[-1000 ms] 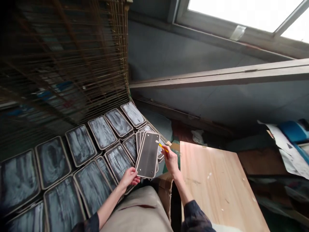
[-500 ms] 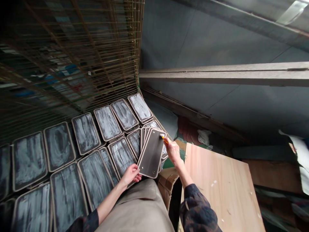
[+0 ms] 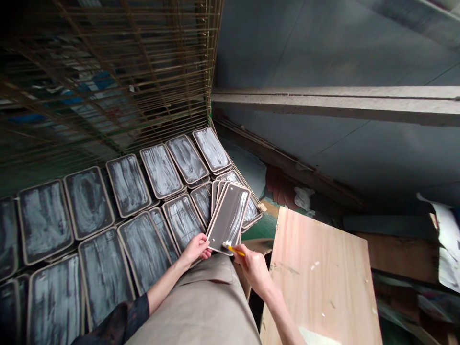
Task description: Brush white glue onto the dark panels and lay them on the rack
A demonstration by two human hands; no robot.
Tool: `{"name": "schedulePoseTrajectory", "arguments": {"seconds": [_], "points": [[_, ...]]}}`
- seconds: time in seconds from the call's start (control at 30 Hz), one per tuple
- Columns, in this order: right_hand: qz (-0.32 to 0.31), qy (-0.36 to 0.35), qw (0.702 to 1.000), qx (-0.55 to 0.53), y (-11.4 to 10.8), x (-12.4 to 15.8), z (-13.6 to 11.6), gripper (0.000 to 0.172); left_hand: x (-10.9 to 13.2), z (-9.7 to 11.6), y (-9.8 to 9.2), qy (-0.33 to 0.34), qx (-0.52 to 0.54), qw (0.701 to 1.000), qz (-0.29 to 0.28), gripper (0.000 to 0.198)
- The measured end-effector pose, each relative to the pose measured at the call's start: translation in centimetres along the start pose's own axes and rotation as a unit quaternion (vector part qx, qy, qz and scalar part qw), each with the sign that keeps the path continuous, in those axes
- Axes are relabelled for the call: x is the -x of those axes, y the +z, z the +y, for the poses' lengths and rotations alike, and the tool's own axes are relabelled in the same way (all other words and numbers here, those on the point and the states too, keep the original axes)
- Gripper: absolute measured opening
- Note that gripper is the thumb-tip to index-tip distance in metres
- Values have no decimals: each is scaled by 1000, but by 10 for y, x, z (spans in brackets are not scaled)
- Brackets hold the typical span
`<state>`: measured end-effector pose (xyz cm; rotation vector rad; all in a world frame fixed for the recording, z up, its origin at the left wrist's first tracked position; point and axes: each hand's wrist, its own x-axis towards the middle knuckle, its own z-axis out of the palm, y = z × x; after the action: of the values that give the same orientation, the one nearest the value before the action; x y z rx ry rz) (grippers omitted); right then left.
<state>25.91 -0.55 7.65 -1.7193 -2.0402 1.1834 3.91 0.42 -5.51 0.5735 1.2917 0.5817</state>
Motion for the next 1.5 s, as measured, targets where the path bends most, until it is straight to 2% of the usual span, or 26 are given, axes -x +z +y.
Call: {"name": "schedulePoseTrajectory", "arguments": {"seconds": [0.07, 0.17, 0.27, 0.4, 0.5, 0.6, 0.73, 0.87, 1.0, 1.07, 1.13, 1.23, 1.3, 1.4, 1.5], "points": [[-13, -7, 999, -33, -4, -8, 1, 28, 0, 0, 0, 0, -3, 1000, -2, 37], [-16, -21, 997, -67, -15, -38, 13, 29, 1, 1, -1, 6, -5, 1000, -6, 37], [50, -32, 997, -45, -29, -78, 30, 31, 1, 0, -1, 7, -1, 1000, -2, 37], [168, -53, 983, 42, -47, -126, 42, 29, -1, -2, 0, 1, 7, 1000, 9, 37], [208, -78, 972, 78, -52, -149, 39, 28, -1, -2, 0, -2, 9, 1000, 14, 35], [213, -83, 968, 102, -46, -160, 33, 28, -1, -3, 0, -1, 12, 1000, 14, 35], [169, -98, 973, 120, -25, -150, 29, 26, 0, -4, 0, 3, 20, 1000, 7, 37], [80, -122, 986, 83, -10, -109, 25, 25, 0, -5, -1, 6, 26, 1000, 4, 37], [8, -99, 995, 9, -13, -75, 17, 24, 0, -5, -2, 11, 26, 1000, 2, 36], [24, -83, 996, -14, -20, -80, 14, 25, 1, -4, -2, 12, 30, 999, 2, 35], [76, -78, 994, -14, -27, -98, 14, 25, 1, -3, -2, 11, 36, 999, 1, 35], [157, -81, 984, 36, -31, -132, 16, 26, 2, -2, -2, 8, 40, 999, 5, 34], [171, -91, 978, 76, -25, -144, 19, 26, 3, -1, -2, 6, 41, 999, 9, 33], [141, -111, 979, 94, -8, -132, 19, 25, 2, -3, -3, 2, 47, 999, 12, 32], [87, -127, 986, 65, 14, -94, 13, 23, 1, -4, -4, 4, 52, 999, 6, 30]]}}
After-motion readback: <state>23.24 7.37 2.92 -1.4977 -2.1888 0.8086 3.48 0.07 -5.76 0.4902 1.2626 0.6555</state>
